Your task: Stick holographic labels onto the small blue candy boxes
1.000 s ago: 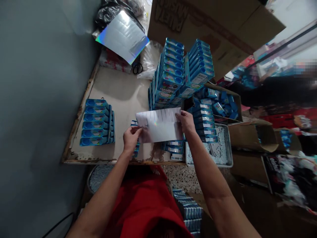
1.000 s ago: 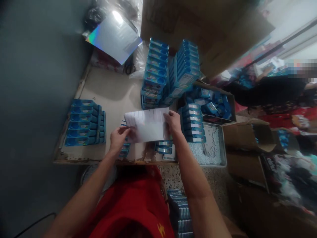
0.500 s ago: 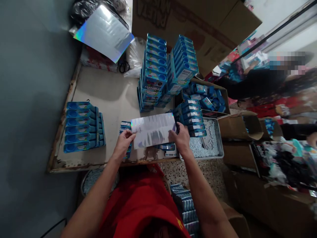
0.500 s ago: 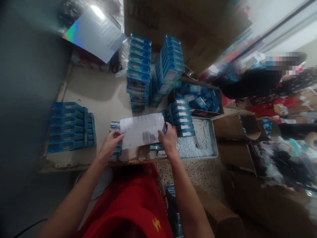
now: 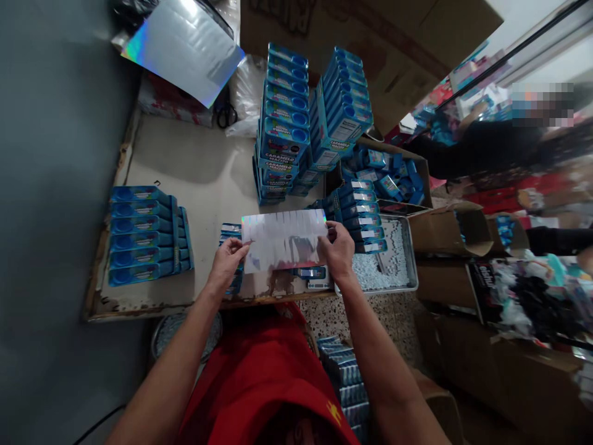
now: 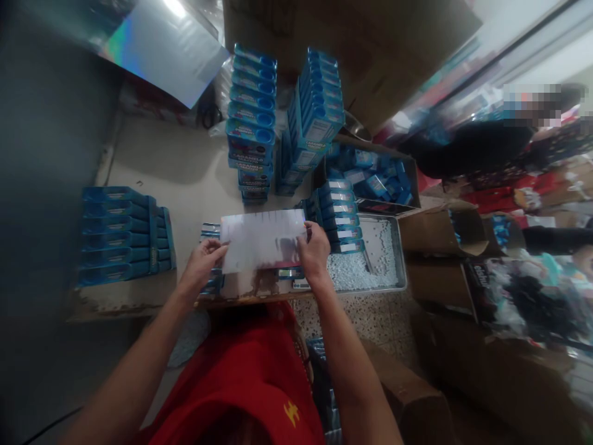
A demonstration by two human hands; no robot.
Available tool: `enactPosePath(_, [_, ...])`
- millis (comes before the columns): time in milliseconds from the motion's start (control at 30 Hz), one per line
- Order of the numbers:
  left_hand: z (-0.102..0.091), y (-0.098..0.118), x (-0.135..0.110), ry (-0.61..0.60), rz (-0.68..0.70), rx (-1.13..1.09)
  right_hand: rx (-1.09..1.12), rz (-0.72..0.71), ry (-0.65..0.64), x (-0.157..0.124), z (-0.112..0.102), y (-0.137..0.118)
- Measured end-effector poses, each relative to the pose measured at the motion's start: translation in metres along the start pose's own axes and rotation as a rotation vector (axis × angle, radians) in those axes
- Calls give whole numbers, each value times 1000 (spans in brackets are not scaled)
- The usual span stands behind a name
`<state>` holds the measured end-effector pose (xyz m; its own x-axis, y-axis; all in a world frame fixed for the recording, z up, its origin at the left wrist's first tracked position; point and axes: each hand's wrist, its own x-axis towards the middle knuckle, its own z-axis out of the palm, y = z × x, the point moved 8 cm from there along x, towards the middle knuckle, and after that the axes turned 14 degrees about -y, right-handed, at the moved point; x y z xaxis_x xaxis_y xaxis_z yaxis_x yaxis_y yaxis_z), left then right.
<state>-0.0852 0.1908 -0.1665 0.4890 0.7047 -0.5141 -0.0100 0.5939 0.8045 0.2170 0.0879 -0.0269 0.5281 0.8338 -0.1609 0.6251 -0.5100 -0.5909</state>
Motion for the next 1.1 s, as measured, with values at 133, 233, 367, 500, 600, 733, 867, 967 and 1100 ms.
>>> enactPosePath(133, [4,15,-3,-45,87,12,327,-11,-131,0,6,3])
enactPosePath(233, [11,25,-2,-201,83,61,542,47,-335,-3,19,4])
enactPosePath(367, [12,39,-2,-251,15,134,642,136,-467,-10,25,3])
enactPosePath(500, [10,49,-14,-210,-74,105,708,99,-466,-12,21,1])
enactPosePath(600, [9,60,-30,-166,-74,60,752,82,-410,-16,16,1])
enactPosePath(733, [9,81,-51,-113,-11,89,704,68,-391,-25,15,-10])
enactPosePath(867, [0,105,-65,47,135,276,530,-29,-349,-27,7,-35])
enactPosePath(967, [-3,134,-80,196,359,502,303,-120,-275,-25,-10,-53])
enactPosePath(1100, [7,168,-99,207,510,719,-201,-300,-227,-28,-31,-96])
